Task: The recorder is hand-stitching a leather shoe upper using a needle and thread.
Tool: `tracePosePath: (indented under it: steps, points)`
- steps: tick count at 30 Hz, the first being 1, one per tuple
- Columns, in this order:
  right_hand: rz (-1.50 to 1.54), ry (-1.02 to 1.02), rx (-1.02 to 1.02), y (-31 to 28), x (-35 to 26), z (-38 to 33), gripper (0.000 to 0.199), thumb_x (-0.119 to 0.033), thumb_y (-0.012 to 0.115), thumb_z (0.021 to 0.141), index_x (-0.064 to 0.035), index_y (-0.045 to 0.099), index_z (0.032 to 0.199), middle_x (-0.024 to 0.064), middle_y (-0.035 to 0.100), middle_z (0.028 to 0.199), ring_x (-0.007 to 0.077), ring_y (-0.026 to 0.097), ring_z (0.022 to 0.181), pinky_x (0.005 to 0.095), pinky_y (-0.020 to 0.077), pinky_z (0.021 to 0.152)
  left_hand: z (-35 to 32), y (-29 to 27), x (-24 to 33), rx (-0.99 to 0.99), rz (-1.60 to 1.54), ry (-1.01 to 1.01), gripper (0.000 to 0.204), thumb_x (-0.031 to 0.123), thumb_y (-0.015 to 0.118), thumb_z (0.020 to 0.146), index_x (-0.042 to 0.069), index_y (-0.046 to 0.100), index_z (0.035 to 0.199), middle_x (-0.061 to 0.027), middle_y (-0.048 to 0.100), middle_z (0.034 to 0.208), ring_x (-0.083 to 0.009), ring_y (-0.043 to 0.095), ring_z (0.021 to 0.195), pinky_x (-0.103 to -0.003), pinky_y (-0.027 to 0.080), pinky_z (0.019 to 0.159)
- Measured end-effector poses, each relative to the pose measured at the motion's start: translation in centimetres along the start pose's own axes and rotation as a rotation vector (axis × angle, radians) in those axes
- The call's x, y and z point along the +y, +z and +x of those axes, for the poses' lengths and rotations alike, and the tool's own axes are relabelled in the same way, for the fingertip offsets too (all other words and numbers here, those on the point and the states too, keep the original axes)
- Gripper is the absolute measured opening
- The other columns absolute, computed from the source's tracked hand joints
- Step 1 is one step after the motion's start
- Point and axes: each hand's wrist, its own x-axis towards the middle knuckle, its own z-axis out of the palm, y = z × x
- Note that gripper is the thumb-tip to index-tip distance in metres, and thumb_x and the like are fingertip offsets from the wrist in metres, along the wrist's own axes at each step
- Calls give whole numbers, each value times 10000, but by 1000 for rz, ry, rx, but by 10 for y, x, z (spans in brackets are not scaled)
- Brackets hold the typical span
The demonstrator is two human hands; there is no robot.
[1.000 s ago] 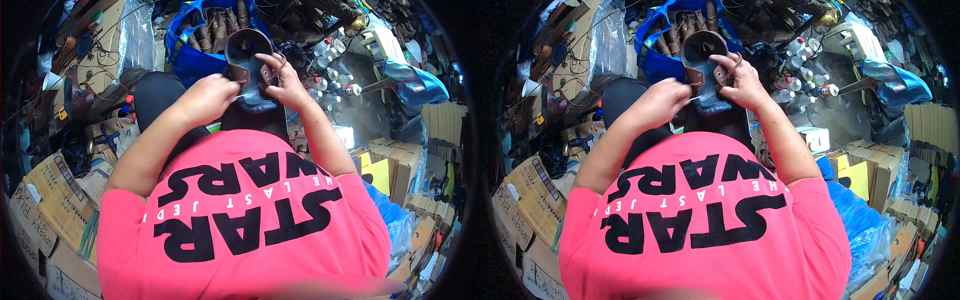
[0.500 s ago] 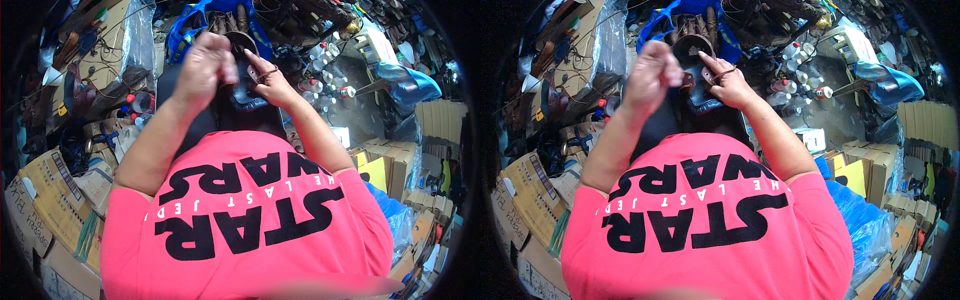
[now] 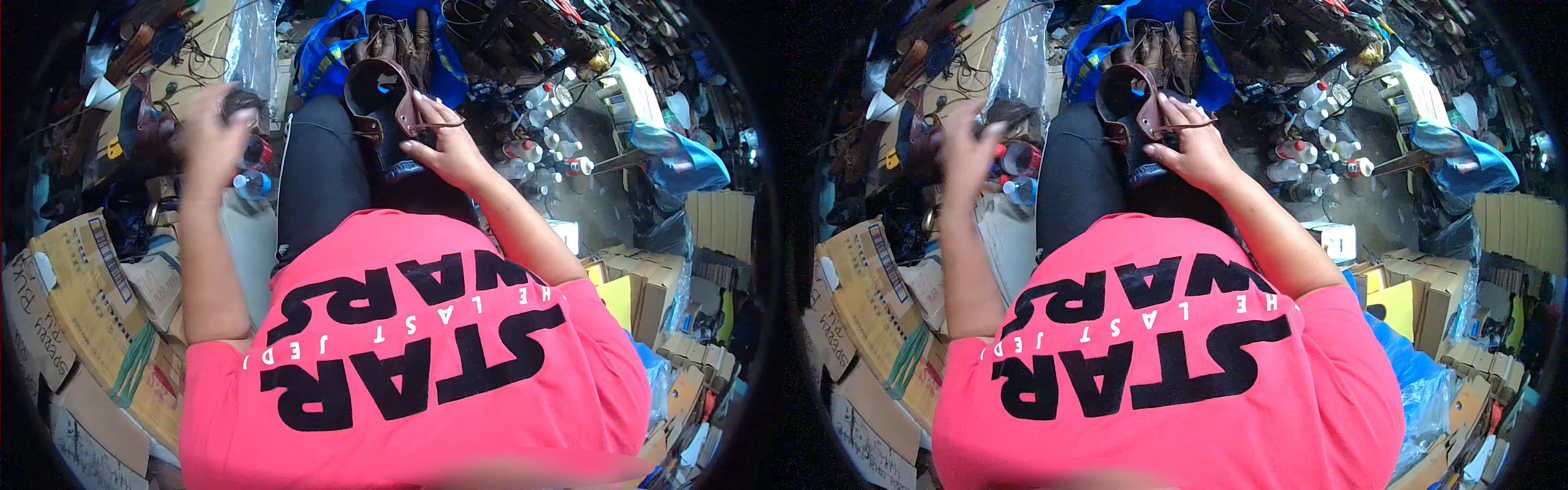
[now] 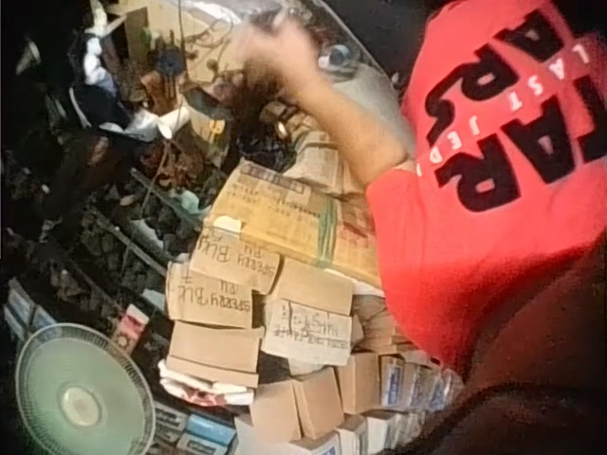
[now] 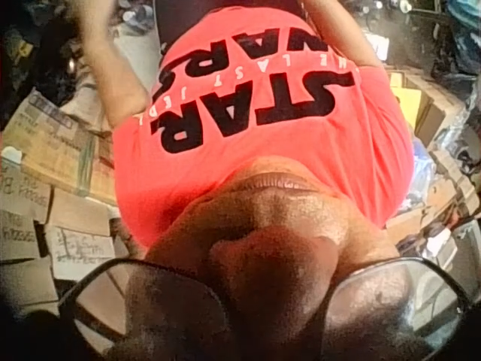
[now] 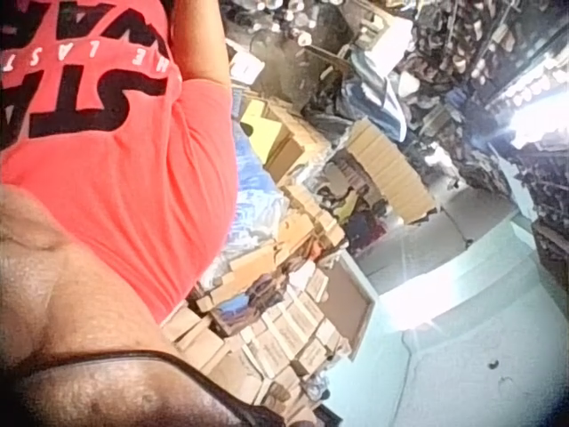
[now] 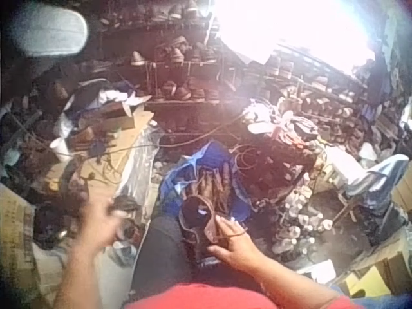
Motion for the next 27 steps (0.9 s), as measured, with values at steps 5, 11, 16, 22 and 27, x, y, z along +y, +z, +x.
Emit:
tracePosePath:
  steps: [5,11,16,22,27]
  points:
    - [37,183,-259,-40,-7,-27,288,-286,750,745,-16,682,820,131,609,1077,273,579,943,365,463,806,-21,89,77,-373,-293,185,493,424,727,748,45,617,1044,-149,610,1017,-297,553,1047,-390,430,907]
    - [-169,618,27,-79,90,-91,249,-257,708,780,-13,665,801,45,554,734,173,582,758,312,465,677,-8,145,81,-490,-438,112,548,542,715,702,38,635,903,-168,646,926,-347,580,922,-432,456,804]
    - [918,954,654,-137,167,-131,184,-204,580,907,-94,612,1050,4,595,791,115,551,651,267,463,632,-16,153,68,-608,-946,-84,251,276,666,846,28,629,862,-33,620,747,-99,544,682,-265,448,660]
    - [1338,799,884,-188,168,-106,206,-140,491,946,-66,591,1110,90,642,1066,203,598,914,417,446,907,-16,144,60,-683,-968,-125,208,242,660,855,38,622,833,3,609,737,-63,525,679,-240,430,632]
    - [1628,506,953,-251,152,-105,117,-112,545,925,-5,592,929,63,594,763,149,517,635,296,427,639,-19,145,59,-645,-954,-110,211,243,670,847,38,625,839,6,608,733,-62,520,675,-245,430,629]
